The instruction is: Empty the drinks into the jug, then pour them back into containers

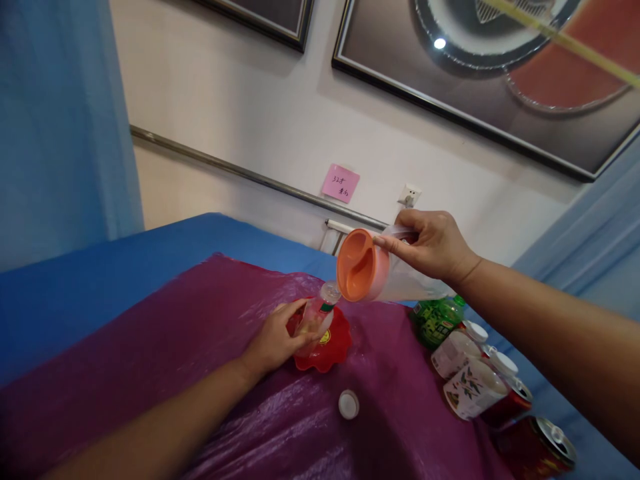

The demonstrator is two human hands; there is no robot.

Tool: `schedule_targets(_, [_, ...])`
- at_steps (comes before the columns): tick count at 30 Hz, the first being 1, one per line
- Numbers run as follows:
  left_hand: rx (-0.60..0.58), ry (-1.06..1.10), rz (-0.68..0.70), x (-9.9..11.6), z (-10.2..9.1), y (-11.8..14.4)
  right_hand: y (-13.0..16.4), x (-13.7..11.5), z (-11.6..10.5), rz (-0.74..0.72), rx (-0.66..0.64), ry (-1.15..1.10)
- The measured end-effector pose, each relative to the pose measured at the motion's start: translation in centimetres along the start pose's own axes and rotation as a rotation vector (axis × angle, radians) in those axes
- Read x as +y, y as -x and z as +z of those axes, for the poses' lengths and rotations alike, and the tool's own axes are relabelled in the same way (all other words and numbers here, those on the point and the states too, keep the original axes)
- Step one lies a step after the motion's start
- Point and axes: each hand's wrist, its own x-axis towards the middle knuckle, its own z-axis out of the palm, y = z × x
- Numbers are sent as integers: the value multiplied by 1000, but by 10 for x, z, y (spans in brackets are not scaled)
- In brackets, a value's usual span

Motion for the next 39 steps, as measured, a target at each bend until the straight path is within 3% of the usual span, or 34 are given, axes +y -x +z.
schedule_targets(39, [-16, 37, 8, 4, -3, 1, -2, -4, -13, -7, 46, 59])
